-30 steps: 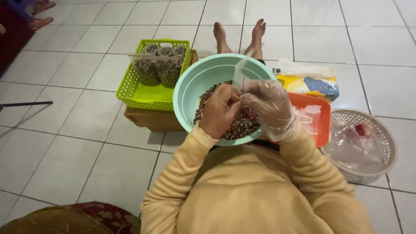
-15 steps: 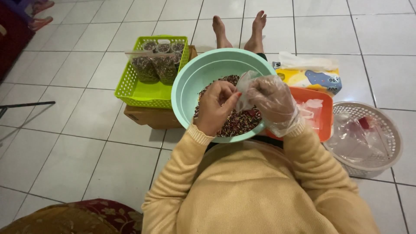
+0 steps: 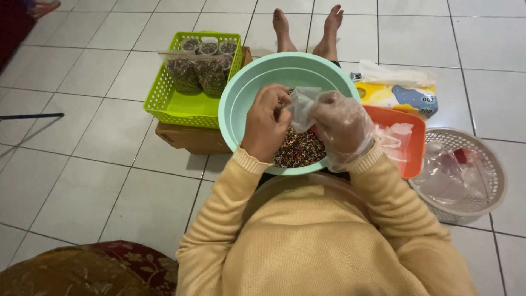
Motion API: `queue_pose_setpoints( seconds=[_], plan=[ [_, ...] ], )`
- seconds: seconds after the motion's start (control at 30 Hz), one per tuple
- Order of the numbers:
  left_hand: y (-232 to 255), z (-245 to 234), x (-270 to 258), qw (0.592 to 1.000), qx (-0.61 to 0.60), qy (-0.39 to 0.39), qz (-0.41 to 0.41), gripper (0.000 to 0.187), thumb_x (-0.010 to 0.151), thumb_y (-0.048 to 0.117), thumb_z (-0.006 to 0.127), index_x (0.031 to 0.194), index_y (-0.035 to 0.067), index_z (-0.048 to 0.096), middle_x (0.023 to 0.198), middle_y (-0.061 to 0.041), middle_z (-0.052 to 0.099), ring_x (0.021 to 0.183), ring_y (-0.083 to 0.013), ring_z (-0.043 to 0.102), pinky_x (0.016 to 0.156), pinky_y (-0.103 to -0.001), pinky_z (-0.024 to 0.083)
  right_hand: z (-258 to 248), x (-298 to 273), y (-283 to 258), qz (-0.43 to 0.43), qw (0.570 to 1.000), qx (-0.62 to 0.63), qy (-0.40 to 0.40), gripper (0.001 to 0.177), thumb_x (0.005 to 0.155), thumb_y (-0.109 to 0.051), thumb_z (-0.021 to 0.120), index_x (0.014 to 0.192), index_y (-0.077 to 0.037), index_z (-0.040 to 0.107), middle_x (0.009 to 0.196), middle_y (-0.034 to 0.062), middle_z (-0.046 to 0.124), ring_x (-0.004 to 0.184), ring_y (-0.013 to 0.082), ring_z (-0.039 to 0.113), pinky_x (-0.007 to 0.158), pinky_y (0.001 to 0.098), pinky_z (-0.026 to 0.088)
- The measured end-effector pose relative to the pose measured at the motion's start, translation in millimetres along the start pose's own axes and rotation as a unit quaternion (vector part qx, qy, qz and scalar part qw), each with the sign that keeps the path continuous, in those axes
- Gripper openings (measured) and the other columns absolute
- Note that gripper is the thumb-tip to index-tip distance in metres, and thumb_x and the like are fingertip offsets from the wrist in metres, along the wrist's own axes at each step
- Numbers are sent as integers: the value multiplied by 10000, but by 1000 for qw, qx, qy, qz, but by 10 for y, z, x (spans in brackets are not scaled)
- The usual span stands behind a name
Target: Scooping sprinkles from a bowl into small plastic bags using a spoon and a measuring cup
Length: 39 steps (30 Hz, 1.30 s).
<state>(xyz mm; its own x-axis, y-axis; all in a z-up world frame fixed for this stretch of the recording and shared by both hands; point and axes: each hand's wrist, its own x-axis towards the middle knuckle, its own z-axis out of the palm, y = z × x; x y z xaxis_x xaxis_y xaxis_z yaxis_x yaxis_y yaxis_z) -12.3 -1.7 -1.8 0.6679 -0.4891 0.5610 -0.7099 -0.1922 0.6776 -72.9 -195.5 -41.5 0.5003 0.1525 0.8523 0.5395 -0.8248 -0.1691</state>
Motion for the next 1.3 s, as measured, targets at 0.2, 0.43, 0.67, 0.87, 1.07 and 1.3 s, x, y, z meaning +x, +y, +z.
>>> queue_pose_setpoints(
  seconds=[0.2, 0.43, 0.67, 0.87, 1.07, 1.3],
  plan=[
    [-77, -48, 37, 992, 27, -14, 124, 198, 931, 56, 685, 1108, 55, 597, 1131, -163, 642, 1143, -364, 645, 982, -501, 551, -248, 279, -190, -5, 995, 53, -86, 143, 982, 58, 652, 851, 5, 670, 824, 142, 636, 842, 324, 713, 833, 431, 625],
    [-63, -33, -17, 984, 69, -151, 62, 1411, 615, 333, 1072, 1655, 159, 135, 1683, -189, 287, 1549, -452, 238, 1294, -616, 98, -181, 224, -119, 46, 914, 401, -44, 257, 956, -34, 691, 1171, 106, 685, 1042, 231, 628, 891, 274, 674, 797, 408, 551],
    [-197, 39, -21, 990, 49, -102, 78, 1066, 723, 113, 913, 1574, 59, 274, 1405, -264, 543, 1388, -472, 478, 1246, -697, 131, -68, 210, -142, 129, 874, 467, -33, 202, 856, 66, 757, 996, 180, 667, 898, 272, 666, 727, 265, 709, 602, 341, 551],
    [-375, 55, -49, 987, 90, -84, 101, 853, 779, 120, 857, 1508, 111, 414, 1325, -190, 580, 1325, -423, 548, 1230, -678, 219, -17, 257, -65, 22, 958, 271, -89, 295, 883, -195, 824, 963, 64, 708, 875, 205, 608, 756, 313, 636, 603, 401, 489],
    [-672, 174, -75, 982, 123, -68, 128, 786, 808, 107, 851, 1468, 110, 424, 1232, -160, 583, 1211, -402, 612, 1110, -580, 458, -49, 450, -532, 54, 974, 180, -123, 79, 963, 17, 677, 897, 10, 634, 797, 146, 570, 688, 289, 599, 624, 390, 502],
    [-398, 29, -63, 982, 135, -99, 89, 810, 811, 67, 794, 1507, 56, 380, 1210, -209, 609, 1125, -400, 653, 1020, -536, 530, 8, 413, -586, 75, 981, 126, -128, 91, 886, 35, 739, 931, 67, 667, 823, 201, 594, 770, 368, 625, 778, 471, 550]
  ],
)
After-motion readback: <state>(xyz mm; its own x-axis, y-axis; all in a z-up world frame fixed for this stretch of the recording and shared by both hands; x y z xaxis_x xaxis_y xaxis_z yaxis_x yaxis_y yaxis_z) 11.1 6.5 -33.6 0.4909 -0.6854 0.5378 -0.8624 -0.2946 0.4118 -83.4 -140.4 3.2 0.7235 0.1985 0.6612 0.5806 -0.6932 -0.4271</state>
